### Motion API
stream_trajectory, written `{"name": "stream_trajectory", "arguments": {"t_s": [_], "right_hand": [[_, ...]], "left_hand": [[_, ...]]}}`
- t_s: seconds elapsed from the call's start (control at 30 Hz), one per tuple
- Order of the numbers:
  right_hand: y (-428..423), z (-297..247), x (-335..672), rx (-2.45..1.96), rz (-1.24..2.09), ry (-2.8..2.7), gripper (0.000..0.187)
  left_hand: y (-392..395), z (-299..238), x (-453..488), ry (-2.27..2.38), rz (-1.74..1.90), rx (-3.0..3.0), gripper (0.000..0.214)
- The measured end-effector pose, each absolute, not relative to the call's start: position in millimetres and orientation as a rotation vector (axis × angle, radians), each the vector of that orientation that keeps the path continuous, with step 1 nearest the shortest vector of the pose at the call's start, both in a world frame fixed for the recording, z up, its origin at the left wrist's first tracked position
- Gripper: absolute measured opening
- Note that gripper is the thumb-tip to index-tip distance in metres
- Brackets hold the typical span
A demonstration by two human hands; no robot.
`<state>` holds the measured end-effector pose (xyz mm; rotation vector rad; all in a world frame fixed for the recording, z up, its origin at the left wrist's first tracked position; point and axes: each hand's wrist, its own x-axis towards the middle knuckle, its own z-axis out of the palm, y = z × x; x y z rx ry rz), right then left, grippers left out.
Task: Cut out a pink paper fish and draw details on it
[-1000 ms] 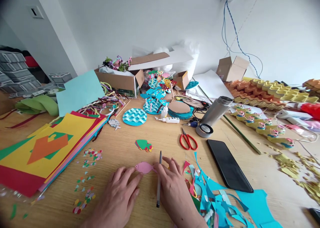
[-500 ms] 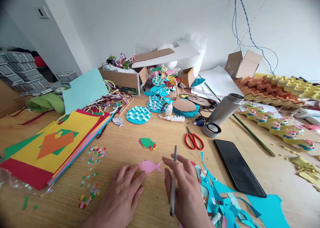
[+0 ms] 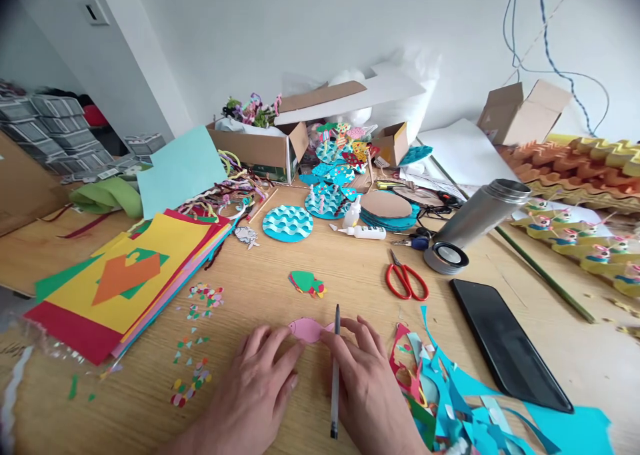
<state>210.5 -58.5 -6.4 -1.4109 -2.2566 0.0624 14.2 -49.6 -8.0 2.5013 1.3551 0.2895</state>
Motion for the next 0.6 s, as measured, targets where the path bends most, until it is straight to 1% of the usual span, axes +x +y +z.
{"name": "stream_trajectory", "arguments": {"t_s": [0.4,0.6], "right_hand": [[-57.4,-7.4,211.2,-1.409,0.146,-2.266,0.046],[-56.8,-10.8,214.4,-1.387,0.06,-2.292,0.049]], "left_hand": [[-47.8,-10.7,15.8,1.367,0.278,2.456,0.042],[-45.9,-15.9,14.2,1.368,0.258,2.446,0.039]]}}
